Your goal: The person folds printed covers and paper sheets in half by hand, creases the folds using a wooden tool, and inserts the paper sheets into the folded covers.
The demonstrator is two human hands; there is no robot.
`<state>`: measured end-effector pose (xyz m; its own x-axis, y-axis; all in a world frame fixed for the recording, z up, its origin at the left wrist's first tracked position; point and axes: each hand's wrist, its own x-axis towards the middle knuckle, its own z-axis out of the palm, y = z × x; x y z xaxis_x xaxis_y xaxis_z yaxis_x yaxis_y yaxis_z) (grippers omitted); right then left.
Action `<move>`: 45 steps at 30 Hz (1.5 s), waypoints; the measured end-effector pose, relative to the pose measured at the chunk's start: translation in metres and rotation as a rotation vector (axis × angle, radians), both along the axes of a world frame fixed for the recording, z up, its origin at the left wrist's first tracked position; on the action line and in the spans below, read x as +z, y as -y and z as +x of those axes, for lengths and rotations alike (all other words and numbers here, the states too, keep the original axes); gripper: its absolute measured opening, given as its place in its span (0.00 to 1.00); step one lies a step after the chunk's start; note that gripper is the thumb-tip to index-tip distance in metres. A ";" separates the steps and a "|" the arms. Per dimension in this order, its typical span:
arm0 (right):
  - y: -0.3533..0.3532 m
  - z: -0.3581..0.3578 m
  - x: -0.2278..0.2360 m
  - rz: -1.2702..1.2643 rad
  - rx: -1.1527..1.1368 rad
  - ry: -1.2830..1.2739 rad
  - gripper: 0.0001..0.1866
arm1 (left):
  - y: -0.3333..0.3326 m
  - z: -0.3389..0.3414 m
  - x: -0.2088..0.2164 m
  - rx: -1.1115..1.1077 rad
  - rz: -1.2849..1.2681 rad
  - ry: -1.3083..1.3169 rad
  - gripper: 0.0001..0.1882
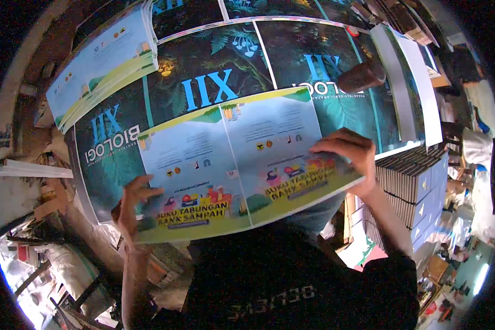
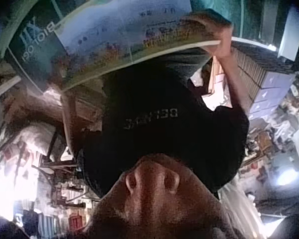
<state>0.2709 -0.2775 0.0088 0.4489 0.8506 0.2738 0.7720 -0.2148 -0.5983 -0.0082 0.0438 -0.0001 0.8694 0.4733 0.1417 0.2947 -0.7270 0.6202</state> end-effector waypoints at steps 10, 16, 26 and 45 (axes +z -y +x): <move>-0.050 0.027 0.032 -0.450 -0.209 -0.101 0.41 | -0.022 0.058 0.034 0.025 -0.083 -0.260 0.40; -0.059 0.053 0.017 -0.478 -0.182 -0.191 0.43 | -0.033 0.077 0.043 0.034 -0.037 -0.428 0.49; -0.065 0.051 0.041 -0.599 -0.121 -0.454 0.47 | 0.068 0.163 0.037 -0.178 0.650 0.092 0.40; -0.031 0.133 0.040 -0.123 -0.465 -0.478 0.33 | 0.056 0.172 -0.024 -0.093 0.374 0.321 0.29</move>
